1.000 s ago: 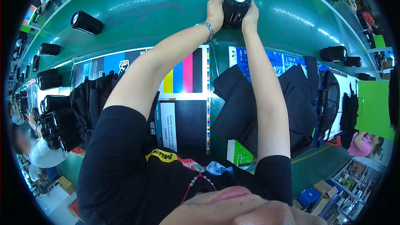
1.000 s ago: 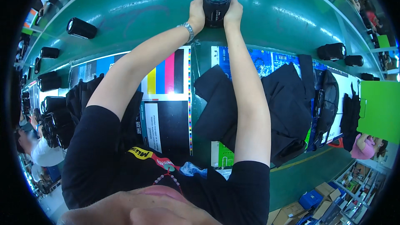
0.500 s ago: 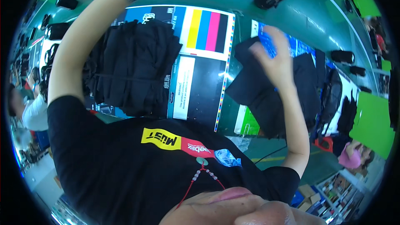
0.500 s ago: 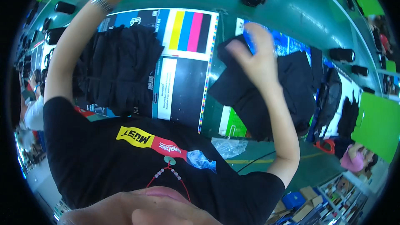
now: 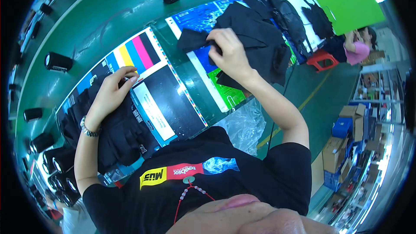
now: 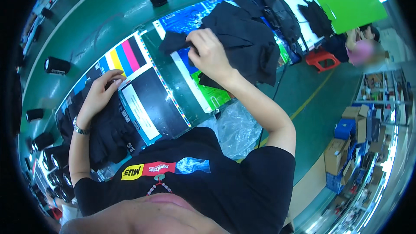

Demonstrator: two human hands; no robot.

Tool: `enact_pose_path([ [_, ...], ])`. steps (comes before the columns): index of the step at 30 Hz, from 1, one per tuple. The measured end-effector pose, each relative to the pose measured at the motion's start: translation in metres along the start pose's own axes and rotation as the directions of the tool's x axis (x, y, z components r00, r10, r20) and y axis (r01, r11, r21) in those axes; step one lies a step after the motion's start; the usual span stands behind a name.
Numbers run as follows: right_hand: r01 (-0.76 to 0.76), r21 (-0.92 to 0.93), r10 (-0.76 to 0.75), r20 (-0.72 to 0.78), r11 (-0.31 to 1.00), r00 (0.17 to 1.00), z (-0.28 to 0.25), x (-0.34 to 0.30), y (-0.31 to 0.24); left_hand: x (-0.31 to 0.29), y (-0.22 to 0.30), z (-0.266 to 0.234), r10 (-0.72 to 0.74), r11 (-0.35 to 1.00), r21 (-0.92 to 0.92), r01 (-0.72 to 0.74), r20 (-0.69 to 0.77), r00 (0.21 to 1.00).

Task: The person fits black fabric sleeves onto multiple black cylindrical components by hand and then places them in a stack on the work surface.

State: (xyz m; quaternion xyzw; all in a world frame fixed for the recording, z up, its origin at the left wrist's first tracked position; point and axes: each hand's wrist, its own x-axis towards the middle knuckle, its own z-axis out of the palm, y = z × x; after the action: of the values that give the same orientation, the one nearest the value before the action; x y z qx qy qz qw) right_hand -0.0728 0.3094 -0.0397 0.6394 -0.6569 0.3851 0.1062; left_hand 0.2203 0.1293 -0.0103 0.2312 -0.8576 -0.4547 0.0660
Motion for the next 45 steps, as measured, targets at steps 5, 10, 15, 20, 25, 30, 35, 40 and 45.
enact_pose_path([
  [5, -0.126, -0.395, 0.048, -0.203, 0.91, 0.978, -0.069, 0.001, 0.009, -0.002, -0.005, -0.003, 0.018, 0.996, -0.091, -0.017, 0.003, 1.0],
  [10, -0.142, -0.449, 0.245, 0.18, 0.882, 0.953, -0.067, -0.062, 0.038, 0.004, -0.005, 0.007, -0.002, 0.997, -0.08, 0.0, -0.022, 1.0],
  [15, -0.139, -0.438, 0.212, 0.122, 0.888, 0.97, -0.06, -0.068, 0.042, 0.002, -0.011, 0.012, -0.016, 1.0, -0.005, 0.016, -0.034, 0.999],
  [20, -0.075, -0.383, 0.142, 0.151, 0.921, 0.978, -0.065, -0.064, 0.057, -0.004, -0.007, 0.012, -0.036, 0.998, -0.052, 0.032, -0.064, 0.997],
  [25, -0.045, -0.396, 0.135, 0.203, 0.917, 0.97, -0.072, -0.068, 0.058, -0.034, 0.041, -0.005, 0.206, 0.912, 0.391, -0.123, -0.177, 0.962],
  [30, -0.053, -0.383, 0.142, 0.208, 0.922, 0.968, -0.058, -0.039, 0.031, -0.09, 0.032, -0.008, 0.146, 0.688, 0.724, 0.058, -0.217, 0.965],
  [35, 0.079, -0.116, -0.072, 0.066, 0.99, 0.995, -0.011, 0.013, -0.027, -0.098, 0.011, -0.009, 0.249, 0.799, 0.602, 0.016, -0.354, 0.902],
  [40, 0.109, 0.391, -0.179, 0.149, 0.914, 0.972, 0.072, 0.056, -0.098, -0.117, 0.014, -0.013, 0.315, 0.769, 0.631, 0.104, -0.515, 0.797],
  [45, -0.361, 0.628, 0.064, 0.443, 0.689, 0.894, 0.159, 0.073, -0.163, -0.137, -0.007, 0.003, 0.243, 0.836, 0.528, 0.149, -0.6, 0.762],
])
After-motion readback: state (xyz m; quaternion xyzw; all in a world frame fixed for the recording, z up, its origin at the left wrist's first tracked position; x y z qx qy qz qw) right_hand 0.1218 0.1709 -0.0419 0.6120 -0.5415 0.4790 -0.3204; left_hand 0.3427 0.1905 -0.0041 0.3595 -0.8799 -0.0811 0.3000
